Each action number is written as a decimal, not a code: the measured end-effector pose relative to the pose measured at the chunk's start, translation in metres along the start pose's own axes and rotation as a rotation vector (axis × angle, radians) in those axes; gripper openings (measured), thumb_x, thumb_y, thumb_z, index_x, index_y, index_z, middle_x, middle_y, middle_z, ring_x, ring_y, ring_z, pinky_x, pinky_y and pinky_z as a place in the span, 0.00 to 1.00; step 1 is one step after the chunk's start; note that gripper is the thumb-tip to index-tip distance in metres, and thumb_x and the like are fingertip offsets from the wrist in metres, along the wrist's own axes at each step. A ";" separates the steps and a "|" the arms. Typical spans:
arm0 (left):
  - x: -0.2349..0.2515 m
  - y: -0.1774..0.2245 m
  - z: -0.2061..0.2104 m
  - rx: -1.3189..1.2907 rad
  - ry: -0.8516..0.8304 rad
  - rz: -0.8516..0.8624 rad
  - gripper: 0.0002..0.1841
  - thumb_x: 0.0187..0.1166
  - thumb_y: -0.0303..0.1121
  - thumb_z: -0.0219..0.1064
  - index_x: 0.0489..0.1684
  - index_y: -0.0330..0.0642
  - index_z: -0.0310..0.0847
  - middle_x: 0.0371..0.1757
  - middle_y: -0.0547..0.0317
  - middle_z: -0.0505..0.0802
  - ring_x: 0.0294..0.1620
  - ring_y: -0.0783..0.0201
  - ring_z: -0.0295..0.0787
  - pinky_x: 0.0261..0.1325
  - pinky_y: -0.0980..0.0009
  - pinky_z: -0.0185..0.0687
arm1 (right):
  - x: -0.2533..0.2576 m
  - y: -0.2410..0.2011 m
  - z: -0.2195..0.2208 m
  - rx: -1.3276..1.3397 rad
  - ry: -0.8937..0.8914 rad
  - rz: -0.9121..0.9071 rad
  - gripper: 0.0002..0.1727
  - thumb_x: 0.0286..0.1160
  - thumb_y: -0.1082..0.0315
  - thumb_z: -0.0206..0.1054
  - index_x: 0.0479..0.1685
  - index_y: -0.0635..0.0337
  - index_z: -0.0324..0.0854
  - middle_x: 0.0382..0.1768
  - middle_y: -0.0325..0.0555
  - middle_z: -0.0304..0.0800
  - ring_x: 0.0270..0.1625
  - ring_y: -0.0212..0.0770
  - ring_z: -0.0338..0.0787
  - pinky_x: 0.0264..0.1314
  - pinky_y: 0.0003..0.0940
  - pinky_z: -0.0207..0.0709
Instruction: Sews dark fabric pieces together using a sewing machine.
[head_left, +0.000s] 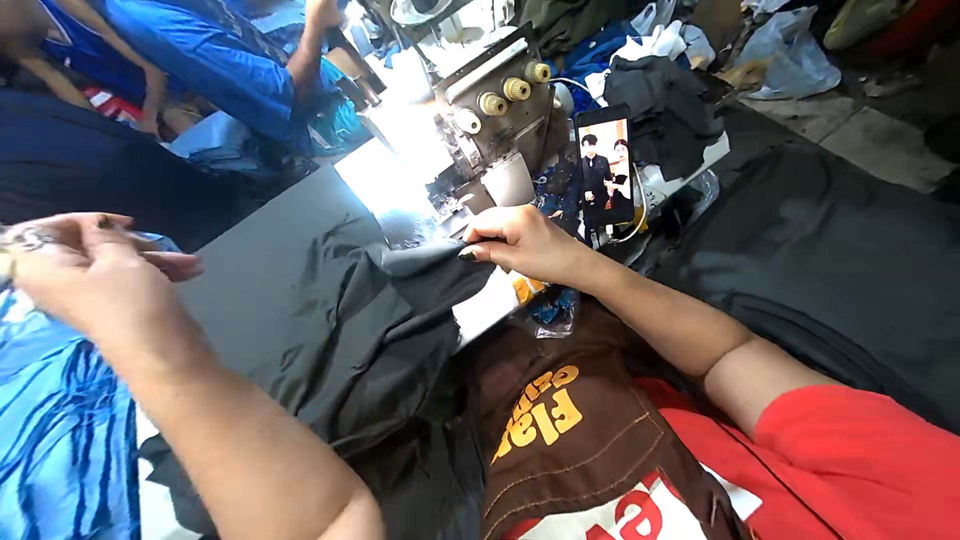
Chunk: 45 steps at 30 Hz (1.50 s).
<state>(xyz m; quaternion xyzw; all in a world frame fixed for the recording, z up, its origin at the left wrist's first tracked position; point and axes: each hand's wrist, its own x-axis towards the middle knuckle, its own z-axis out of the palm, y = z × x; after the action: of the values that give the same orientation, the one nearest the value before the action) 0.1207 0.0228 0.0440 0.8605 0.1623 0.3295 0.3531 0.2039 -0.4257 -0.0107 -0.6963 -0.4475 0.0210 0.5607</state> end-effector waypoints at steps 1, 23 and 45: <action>-0.009 0.011 0.005 0.047 -0.074 -0.043 0.22 0.91 0.47 0.55 0.73 0.42 0.71 0.46 0.63 0.89 0.30 0.72 0.90 0.34 0.69 0.91 | -0.002 -0.008 -0.001 0.088 -0.019 0.034 0.07 0.79 0.72 0.68 0.40 0.68 0.89 0.33 0.47 0.90 0.27 0.31 0.84 0.32 0.27 0.81; -0.072 0.092 -0.030 0.335 0.056 -0.081 0.20 0.88 0.30 0.56 0.66 0.16 0.75 0.64 0.30 0.86 0.68 0.51 0.83 0.77 0.58 0.73 | -0.053 -0.010 0.025 0.397 -0.585 0.045 0.07 0.78 0.72 0.70 0.34 0.68 0.84 0.23 0.40 0.84 0.23 0.25 0.82 0.27 0.21 0.78; -0.167 -0.007 0.114 -0.043 -0.053 -0.003 0.11 0.77 0.28 0.71 0.46 0.25 0.87 0.51 0.43 0.90 0.53 0.62 0.88 0.62 0.66 0.84 | 0.018 0.067 0.165 -0.201 -0.199 0.190 0.19 0.80 0.62 0.71 0.63 0.64 0.81 0.53 0.58 0.88 0.59 0.53 0.89 0.64 0.49 0.84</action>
<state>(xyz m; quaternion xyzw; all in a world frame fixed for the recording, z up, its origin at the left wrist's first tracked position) 0.0763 -0.1147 -0.0975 0.8609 0.1470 0.3095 0.3762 0.1675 -0.2858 -0.1170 -0.7827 -0.4328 0.0981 0.4365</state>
